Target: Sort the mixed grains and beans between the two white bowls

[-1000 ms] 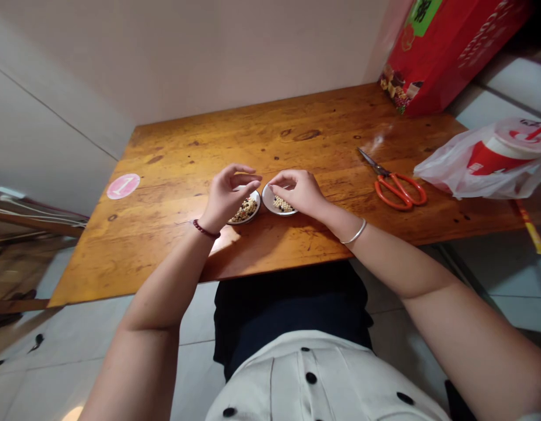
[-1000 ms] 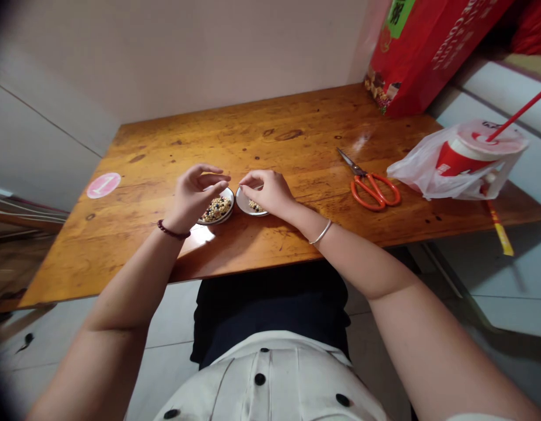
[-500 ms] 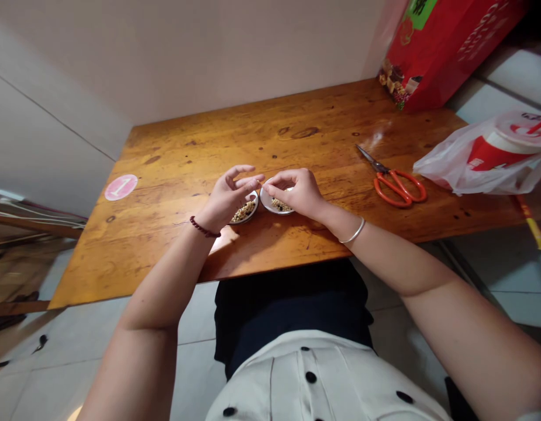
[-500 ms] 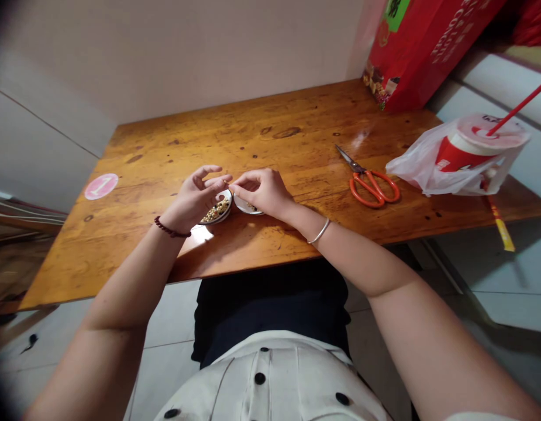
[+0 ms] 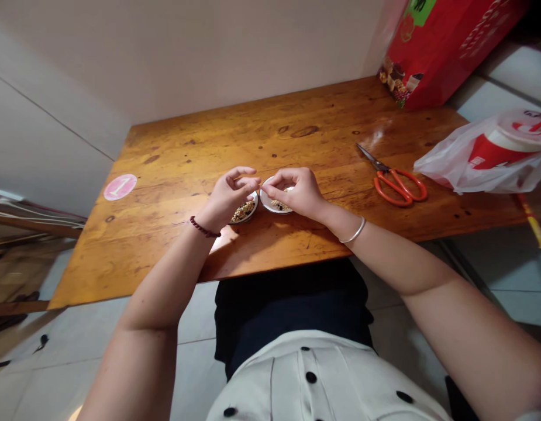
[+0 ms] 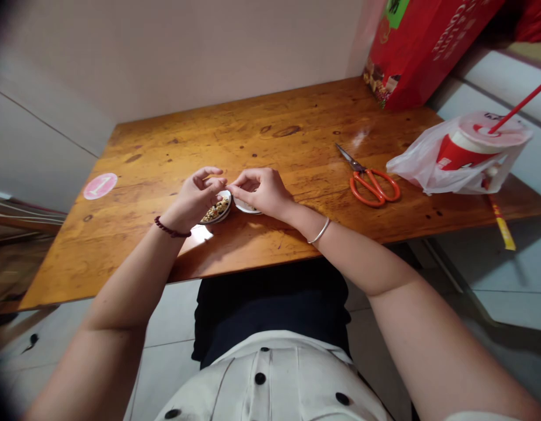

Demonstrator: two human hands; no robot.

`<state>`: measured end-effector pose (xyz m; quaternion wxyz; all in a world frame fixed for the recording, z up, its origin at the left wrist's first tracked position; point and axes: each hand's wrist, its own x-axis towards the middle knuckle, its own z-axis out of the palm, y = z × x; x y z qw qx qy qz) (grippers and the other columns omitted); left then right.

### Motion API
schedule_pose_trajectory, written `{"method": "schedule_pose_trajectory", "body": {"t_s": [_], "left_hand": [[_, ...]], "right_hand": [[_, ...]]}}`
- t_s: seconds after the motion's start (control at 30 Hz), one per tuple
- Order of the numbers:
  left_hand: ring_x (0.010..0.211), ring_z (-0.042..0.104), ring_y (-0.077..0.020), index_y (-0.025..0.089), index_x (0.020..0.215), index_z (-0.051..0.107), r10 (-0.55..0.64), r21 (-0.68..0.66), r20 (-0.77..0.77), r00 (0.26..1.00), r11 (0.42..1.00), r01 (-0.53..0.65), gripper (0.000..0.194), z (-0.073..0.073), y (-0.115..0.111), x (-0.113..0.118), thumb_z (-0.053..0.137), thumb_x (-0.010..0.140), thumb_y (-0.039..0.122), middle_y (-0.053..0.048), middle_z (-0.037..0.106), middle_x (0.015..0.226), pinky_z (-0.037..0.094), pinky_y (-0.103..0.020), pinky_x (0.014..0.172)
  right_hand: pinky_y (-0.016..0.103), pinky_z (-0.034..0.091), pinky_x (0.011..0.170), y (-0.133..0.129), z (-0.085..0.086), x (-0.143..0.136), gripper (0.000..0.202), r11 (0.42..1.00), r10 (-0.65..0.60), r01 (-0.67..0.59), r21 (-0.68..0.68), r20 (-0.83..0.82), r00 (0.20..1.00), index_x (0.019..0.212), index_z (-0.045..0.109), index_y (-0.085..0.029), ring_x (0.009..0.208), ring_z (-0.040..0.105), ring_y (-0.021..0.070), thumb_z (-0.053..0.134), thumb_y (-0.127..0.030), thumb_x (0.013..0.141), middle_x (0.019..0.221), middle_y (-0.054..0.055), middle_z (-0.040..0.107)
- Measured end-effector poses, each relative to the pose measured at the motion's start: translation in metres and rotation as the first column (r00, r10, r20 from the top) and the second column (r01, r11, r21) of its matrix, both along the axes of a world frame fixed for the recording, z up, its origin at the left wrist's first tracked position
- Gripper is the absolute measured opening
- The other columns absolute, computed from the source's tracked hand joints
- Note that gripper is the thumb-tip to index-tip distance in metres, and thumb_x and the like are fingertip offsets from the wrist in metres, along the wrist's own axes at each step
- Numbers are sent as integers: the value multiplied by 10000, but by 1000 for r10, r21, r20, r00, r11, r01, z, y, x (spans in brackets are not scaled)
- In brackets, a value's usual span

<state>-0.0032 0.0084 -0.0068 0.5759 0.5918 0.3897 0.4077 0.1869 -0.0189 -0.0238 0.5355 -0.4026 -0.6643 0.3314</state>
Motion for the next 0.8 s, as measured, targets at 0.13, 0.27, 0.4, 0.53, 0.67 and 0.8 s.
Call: {"method": "schedule_pose_trajectory", "body": {"t_s": [0.13,0.27,0.4,0.53,0.67,0.8], "left_hand": [[588,640,-93,228,956,619,-6,-4,17,1000,1000,6,588,-1,1,-1,906,554,548,22,701,734,521,-188,530],[574,628,-91,224,941,625,-30,10,22,999,1000,29,555,-1,1,-2,911,569,520,21,707,729,509,-200,536],[582,629,-86,214,933,638,-39,6,38,999,999,39,526,1,0,-1,918,580,485,16,719,745,505,-195,547],[547,606,-58,197,917,642,-18,-52,88,996,998,22,544,4,-2,2,942,541,449,33,708,707,489,-158,532],[534,593,-38,185,901,647,-5,-88,126,992,996,16,529,5,-3,4,953,532,409,45,702,685,477,-132,531],[547,604,-43,185,888,657,-5,-97,157,988,995,21,507,5,-3,3,960,527,371,41,712,692,486,-134,543]], "right_hand": [[283,525,625,-2,2,0,368,1000,11,-11,-7,-16,1000,763,722,-184,650,642,151,725,-551,791,742,46,730],[275,516,629,-2,2,1,363,1000,8,-8,10,1,1000,771,731,-175,649,633,143,729,-538,795,761,48,733],[263,502,607,-2,2,1,352,999,15,-15,34,6,1000,775,743,-169,634,631,136,730,-520,803,751,47,735],[250,496,586,0,0,1,350,998,11,-11,56,6,1000,770,742,-164,612,626,126,736,-512,799,733,44,734],[244,501,588,1,-2,1,331,998,3,-3,68,11,1000,775,742,-160,616,631,123,730,-489,806,738,43,739],[243,496,576,1,-2,0,338,997,-18,17,69,16,1000,764,740,-162,602,623,120,725,-497,807,726,39,736]]}}
